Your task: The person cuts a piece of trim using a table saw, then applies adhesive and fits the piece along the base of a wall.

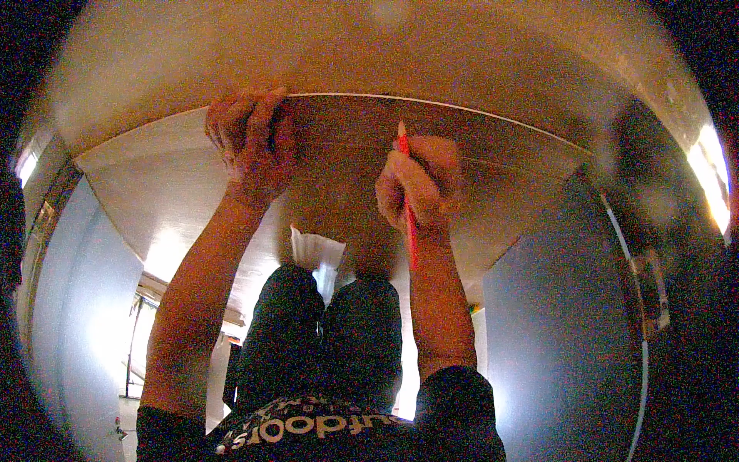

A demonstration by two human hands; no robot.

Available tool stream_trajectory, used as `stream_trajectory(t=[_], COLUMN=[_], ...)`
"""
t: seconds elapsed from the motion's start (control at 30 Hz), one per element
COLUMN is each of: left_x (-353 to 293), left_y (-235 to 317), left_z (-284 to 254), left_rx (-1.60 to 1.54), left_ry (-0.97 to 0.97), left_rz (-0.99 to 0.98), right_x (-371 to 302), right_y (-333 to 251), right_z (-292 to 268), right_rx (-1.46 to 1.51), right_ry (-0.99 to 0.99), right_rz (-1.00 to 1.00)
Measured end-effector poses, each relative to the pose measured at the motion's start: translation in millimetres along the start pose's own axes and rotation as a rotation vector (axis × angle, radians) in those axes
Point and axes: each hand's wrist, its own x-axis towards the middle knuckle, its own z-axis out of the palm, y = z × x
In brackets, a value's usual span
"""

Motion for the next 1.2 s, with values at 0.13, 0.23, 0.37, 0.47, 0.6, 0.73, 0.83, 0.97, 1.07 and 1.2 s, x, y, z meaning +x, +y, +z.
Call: stream_trajectory(t=[0.13, 0.23, 0.37, 0.47, 0.6, 0.73, 0.83, 0.97, 1.07, 1.2], left_x=[-3.3, 4.2, 9.2, 11.6, 19.1, 27.3, 32.8, 30.9, 32.8, 39.1], left_y=[-4.2, 0.7, -11.1, -20.7, -17.1, -15.3, -17.0, -17.4, -17.0, -4.3], left_z=[4.5, 5.0, 18.0, 18.8, 14.5, 9.4, 4.5, 8.2, 7.7, 10.2], left_rx=[0.032, 0.037, 0.097, 0.043, 0.078, 0.054, 0.037, 0.058, 0.113, 0.098], left_ry=[0.033, 0.014, 0.039, 0.000, -0.006, -0.036, -0.052, -0.036, -0.004, -0.022], left_rz=[0.006, 0.003, -0.011, -0.006, 0.003, -0.028, -0.015, -0.015, 0.013, 0.034], right_x=[-22.6, -66.6, -40.3, -19.3, -5.7, -5.2, -11.8, -10.1, -8.1, -10.3], right_y=[-37.7, -15.4, -10.9, -16.1, -21.4, -17.8, -16.4, -18.6, -17.3, -12.8], right_z=[-8.2, -11.1, 6.5, 15.3, 12.1, 13.2, 16.0, 16.0, 14.0, 8.9], right_rx=[0.229, -0.273, -0.175, -0.354, -0.333, -0.326, -0.274, -0.342, -0.357, -0.430], right_ry=[-0.215, -0.249, -0.567, -0.429, -0.492, -0.493, -0.520, -0.482, -0.524, -0.469], right_rz=[0.760, 0.184, 0.462, 0.057, 0.045, 0.041, 0.077, 0.056, 0.043, 0.058])
